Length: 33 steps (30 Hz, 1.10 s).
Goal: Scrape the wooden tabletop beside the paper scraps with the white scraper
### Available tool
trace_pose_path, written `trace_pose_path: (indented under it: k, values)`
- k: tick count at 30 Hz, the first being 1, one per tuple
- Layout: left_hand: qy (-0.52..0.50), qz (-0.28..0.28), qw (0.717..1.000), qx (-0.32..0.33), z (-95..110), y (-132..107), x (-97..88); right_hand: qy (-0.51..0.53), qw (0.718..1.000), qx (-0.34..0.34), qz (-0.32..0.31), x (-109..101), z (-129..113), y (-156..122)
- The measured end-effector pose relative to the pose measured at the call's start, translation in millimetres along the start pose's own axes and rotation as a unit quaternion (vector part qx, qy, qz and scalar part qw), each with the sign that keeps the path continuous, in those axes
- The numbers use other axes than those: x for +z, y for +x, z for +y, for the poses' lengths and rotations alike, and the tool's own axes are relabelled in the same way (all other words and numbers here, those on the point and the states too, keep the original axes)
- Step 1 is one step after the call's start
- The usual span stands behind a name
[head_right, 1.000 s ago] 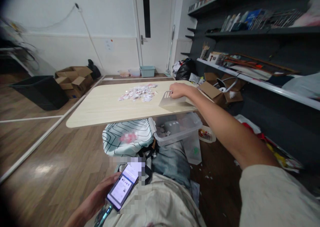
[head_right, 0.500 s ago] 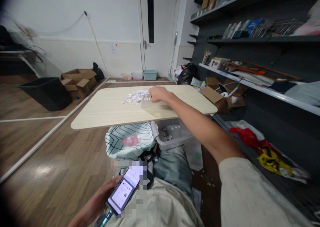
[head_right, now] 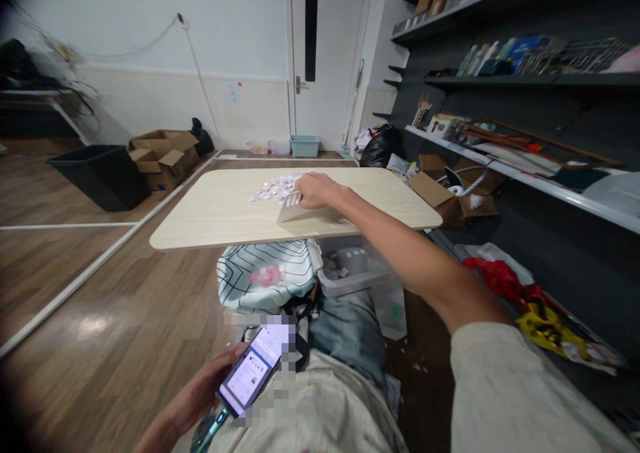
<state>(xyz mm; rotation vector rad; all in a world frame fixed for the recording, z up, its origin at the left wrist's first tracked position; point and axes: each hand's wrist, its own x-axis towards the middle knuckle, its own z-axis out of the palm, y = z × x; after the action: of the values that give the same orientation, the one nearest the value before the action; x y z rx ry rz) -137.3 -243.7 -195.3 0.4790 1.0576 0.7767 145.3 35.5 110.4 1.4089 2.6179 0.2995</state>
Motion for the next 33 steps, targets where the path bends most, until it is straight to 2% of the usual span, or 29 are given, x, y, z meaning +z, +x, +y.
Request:
trace_pose_path:
  k: [6, 12, 18, 22, 26, 33]
  values:
    - [0.025, -0.006, 0.999, 0.024, 5, -6, 4.3, 0.009, 1.000, 0.008, 0.000, 1, 5, -6]
    - [0.038, 0.028, 0.999, 0.019, 9, -8, 8.1, 0.009, 1.000, -0.002, 0.006, 4, 7, -7]
    - [0.087, -0.015, 0.996, 0.019, 24, -14, 24.8, 0.034, 0.999, 0.001, 0.010, 7, 9, -6]
    - [0.062, -0.056, 0.996, -0.007, 27, -19, 17.9, 0.026, 1.000, 0.000, 0.004, 6, 9, 0]
    - [0.054, -0.069, 0.996, -0.030, 24, -19, 7.4, 0.019, 1.000, 0.004, 0.005, 6, 11, 11]
    - [0.161, -0.061, 0.985, 0.020, 23, -17, 9.0, 0.027, 0.999, 0.012, 0.013, 10, 14, 17]
